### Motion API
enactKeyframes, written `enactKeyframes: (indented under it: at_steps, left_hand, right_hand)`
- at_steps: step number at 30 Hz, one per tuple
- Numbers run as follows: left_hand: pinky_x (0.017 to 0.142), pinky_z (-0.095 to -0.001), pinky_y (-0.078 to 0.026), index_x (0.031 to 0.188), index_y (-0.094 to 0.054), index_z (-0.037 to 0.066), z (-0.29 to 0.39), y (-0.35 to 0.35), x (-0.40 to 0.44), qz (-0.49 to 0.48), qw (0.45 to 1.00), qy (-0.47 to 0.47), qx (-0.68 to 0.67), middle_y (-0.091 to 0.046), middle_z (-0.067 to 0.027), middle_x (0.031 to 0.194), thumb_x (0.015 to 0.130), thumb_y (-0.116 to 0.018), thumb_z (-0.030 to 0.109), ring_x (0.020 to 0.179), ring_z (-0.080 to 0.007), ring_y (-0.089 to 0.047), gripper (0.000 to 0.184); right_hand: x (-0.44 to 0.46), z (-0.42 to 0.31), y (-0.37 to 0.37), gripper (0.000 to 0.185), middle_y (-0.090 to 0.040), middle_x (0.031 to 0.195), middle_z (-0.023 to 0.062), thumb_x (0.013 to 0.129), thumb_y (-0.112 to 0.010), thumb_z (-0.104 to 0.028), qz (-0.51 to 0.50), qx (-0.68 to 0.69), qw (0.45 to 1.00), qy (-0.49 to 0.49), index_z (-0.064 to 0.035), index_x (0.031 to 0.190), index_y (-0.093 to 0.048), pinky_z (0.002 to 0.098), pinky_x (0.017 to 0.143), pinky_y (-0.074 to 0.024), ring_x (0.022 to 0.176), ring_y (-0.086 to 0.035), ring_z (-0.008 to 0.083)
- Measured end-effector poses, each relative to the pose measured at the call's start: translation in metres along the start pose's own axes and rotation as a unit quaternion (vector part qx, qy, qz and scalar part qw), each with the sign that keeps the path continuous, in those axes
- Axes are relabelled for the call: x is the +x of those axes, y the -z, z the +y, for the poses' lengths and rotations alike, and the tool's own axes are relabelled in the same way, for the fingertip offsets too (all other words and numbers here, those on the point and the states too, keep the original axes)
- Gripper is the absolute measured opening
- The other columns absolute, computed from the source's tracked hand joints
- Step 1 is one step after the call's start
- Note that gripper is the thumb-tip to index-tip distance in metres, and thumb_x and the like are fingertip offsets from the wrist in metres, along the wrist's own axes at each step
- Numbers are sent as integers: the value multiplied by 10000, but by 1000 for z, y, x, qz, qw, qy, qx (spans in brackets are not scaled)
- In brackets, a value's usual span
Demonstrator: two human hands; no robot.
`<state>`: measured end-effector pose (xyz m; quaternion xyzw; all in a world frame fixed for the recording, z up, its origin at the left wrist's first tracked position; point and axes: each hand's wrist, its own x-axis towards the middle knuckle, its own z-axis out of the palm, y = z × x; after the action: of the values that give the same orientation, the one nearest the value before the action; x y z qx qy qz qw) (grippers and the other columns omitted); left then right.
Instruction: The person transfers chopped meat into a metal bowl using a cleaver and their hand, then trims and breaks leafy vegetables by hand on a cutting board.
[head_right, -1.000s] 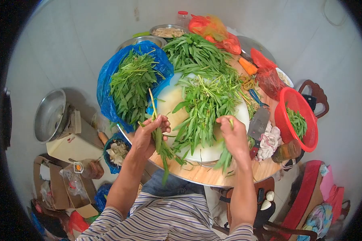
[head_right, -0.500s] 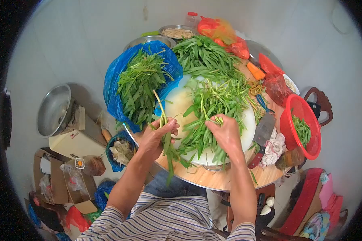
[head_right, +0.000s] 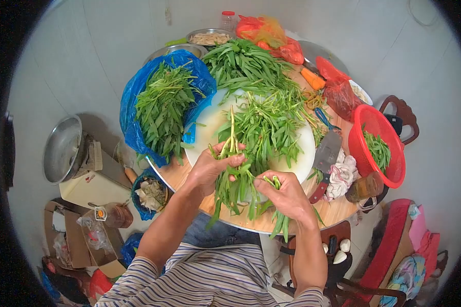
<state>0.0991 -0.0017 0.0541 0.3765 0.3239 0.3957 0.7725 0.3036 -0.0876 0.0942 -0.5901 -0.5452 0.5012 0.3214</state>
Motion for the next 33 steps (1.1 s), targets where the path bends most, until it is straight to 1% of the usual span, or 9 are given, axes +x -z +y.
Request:
enactKeyframes:
  at_steps: [2,5,8,12,14,21,23,29,33]
  left_hand:
    - [554,-248,-515,1273,-619,42,-3,3,2,10,1000,3,-5,-733,-139,1025,905,-761,88,863,-164,-710,397]
    - [599,-268,-541,1266,-620,42,0,5,-4,37,999,15,-25,-736,-147,1019,898,-758,64,844,-183,-712,393]
    - [675,-308,-573,1261,-618,43,-1,10,-6,38,998,4,-46,-736,-157,1028,891,-757,40,855,-198,-715,396]
    - [738,-347,-588,1262,-613,41,-3,7,-9,25,996,3,-83,-734,-154,1030,884,-760,28,870,-209,-718,405]
    - [753,-351,-590,1270,-600,40,-6,7,-9,16,996,-8,-82,-733,-148,1033,886,-756,23,880,-215,-720,415]
    - [767,-351,-588,1233,-592,51,-8,1,-15,15,997,-34,-73,-737,-156,1055,883,-757,27,891,-208,-721,387]
    - [750,-303,-559,1223,-588,54,-8,-2,-19,26,998,-55,-19,-748,-147,1078,926,-725,71,865,-183,-724,328]
    - [803,-339,-599,1167,-597,67,-22,5,-15,-30,989,-118,-85,-746,-180,1067,925,-713,40,897,-197,-727,269]
    - [816,-343,-603,1151,-602,55,-21,2,-19,-2,994,-93,-51,-742,-181,1089,935,-696,28,916,-201,-726,237]
  right_hand:
    - [-1,1,-7,165,-667,826,-12,947,-713,-140,117,-38,986,113,16,1002,-720,254,682,-466,734,-549,58]
    - [-13,-3,-16,131,-692,848,21,928,-718,-103,259,-59,950,161,12,989,-725,262,670,-476,734,-580,68]
    - [-28,2,-15,104,-697,829,64,902,-722,-51,188,-69,947,252,12,985,-732,281,648,-485,709,-619,110]
    - [-35,-4,-31,99,-671,786,91,889,-722,-20,146,-142,951,233,15,981,-737,294,630,-483,684,-642,167]
    - [-28,5,-40,99,-645,762,102,890,-721,-14,209,-144,940,229,17,983,-737,298,617,-478,672,-638,195]
    - [-17,18,-45,105,-650,769,76,907,-719,-36,244,-89,936,237,34,984,-730,284,613,-465,675,-608,153]
    - [-15,20,-45,118,-638,774,40,925,-706,-52,245,-48,951,184,41,995,-726,271,621,-455,697,-569,100]
    - [-13,24,-44,152,-602,731,-1,939,-691,-87,179,117,976,37,50,1005,-701,268,608,-442,674,-504,64]
    - [-6,30,-56,160,-580,694,-7,922,-701,-100,244,13,960,133,56,955,-682,271,580,-427,646,-495,66]
